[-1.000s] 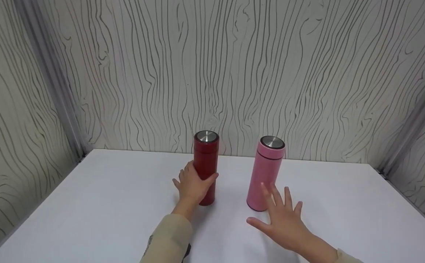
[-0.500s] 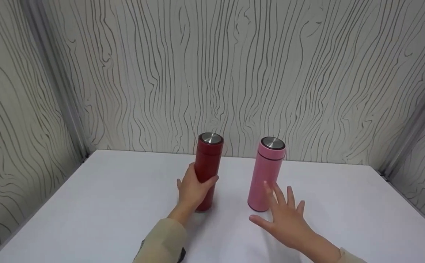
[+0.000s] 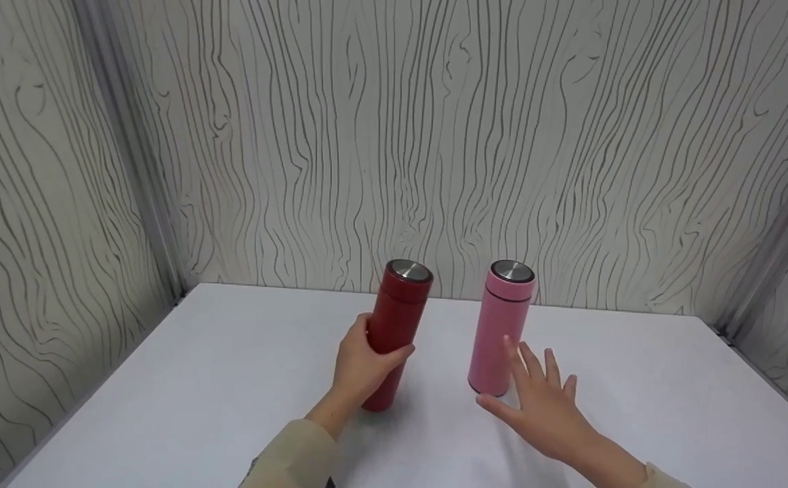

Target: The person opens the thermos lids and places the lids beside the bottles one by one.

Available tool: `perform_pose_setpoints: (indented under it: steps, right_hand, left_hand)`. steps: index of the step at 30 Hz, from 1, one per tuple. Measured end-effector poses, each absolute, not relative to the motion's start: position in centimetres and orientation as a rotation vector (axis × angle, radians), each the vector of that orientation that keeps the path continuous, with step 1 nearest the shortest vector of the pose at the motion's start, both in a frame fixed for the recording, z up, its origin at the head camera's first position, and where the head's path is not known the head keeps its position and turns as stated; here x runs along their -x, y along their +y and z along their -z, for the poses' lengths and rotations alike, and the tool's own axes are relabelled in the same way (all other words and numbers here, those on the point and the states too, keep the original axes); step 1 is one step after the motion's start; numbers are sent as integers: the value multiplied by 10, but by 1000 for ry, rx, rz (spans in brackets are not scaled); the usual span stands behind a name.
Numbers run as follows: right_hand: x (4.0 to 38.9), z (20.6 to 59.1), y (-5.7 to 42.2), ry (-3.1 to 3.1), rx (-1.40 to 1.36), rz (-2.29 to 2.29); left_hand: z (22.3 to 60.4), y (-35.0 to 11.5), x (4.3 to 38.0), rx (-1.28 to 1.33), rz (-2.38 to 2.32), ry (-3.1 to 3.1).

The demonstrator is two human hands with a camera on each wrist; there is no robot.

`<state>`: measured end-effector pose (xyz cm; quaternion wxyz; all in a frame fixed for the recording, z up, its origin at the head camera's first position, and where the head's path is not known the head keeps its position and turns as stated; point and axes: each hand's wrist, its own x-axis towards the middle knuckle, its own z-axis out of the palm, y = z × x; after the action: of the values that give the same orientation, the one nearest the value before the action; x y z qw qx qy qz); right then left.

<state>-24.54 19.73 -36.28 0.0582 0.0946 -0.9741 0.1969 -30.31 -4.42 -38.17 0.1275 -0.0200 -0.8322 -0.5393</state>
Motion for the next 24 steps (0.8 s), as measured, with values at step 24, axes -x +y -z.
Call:
perform_pose_setpoints:
  steps: [24]
  right_hand:
    - [243, 342, 209, -2904, -245, -856]
  left_hand:
    - [380, -40, 283, 258, 1472, -2502]
